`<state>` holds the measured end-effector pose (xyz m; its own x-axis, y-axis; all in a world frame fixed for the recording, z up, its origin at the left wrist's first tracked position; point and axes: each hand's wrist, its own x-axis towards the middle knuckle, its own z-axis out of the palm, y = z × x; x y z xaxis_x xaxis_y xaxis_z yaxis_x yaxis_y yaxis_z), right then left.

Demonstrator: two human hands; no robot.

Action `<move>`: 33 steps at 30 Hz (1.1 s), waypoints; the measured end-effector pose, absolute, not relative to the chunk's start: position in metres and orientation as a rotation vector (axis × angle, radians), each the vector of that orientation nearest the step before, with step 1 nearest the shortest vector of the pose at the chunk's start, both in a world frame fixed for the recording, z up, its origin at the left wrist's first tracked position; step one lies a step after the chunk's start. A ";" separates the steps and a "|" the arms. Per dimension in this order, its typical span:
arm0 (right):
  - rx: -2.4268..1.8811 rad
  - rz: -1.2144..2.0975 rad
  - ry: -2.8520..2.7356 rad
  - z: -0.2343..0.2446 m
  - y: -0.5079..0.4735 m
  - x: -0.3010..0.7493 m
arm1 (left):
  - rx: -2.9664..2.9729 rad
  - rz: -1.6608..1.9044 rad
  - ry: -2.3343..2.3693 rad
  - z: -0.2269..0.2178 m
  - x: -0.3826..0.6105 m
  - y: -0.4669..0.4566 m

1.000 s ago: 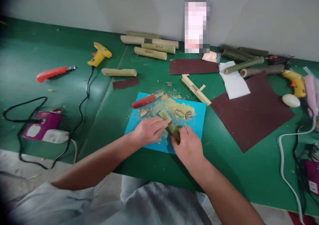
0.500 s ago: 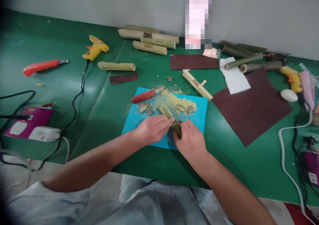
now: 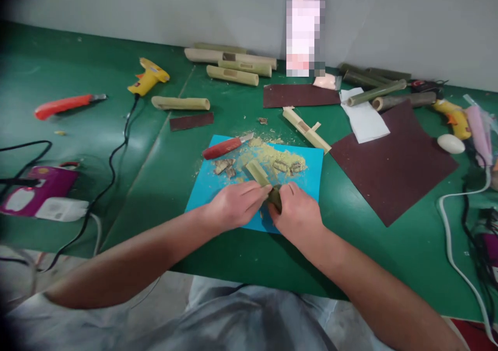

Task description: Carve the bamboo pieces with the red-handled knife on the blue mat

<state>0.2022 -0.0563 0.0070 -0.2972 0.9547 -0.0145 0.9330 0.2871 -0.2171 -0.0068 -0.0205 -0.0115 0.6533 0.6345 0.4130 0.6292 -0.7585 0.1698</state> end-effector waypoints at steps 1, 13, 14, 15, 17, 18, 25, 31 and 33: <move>-1.763 0.251 -2.415 0.004 -0.057 0.203 | 2.841 0.720 1.072 -0.012 -0.007 -0.020; -1.645 0.140 -2.429 -0.005 -0.058 0.207 | 2.660 0.867 1.217 -0.015 -0.011 -0.015; -1.646 0.143 -2.431 -0.005 -0.058 0.206 | 2.658 0.865 1.227 -0.015 -0.011 -0.015; -1.647 0.143 -2.432 -0.004 -0.058 0.206 | 2.675 0.844 1.190 -0.016 -0.011 -0.015; -1.653 0.142 -2.436 -0.003 -0.058 0.206 | 2.721 0.788 1.061 -0.017 -0.010 -0.015; -1.659 0.142 -2.439 -0.002 -0.057 0.206 | 2.723 0.780 1.039 -0.017 -0.010 -0.014; -1.694 0.139 -2.453 -0.001 -0.057 0.206 | 2.711 0.767 1.297 -0.017 -0.007 -0.012; -1.698 0.147 -2.459 -0.002 -0.057 0.206 | 2.756 0.680 1.118 -0.015 -0.002 -0.022; -1.711 0.153 -2.462 0.000 -0.057 0.206 | 2.659 0.792 1.249 -0.014 -0.012 -0.012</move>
<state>0.2057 -0.0569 -0.0003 -0.3434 0.9375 0.0564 0.9233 0.3480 -0.1624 -0.0118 -0.0116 -0.0145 0.5286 0.7414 0.4133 0.6898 -0.6590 0.2999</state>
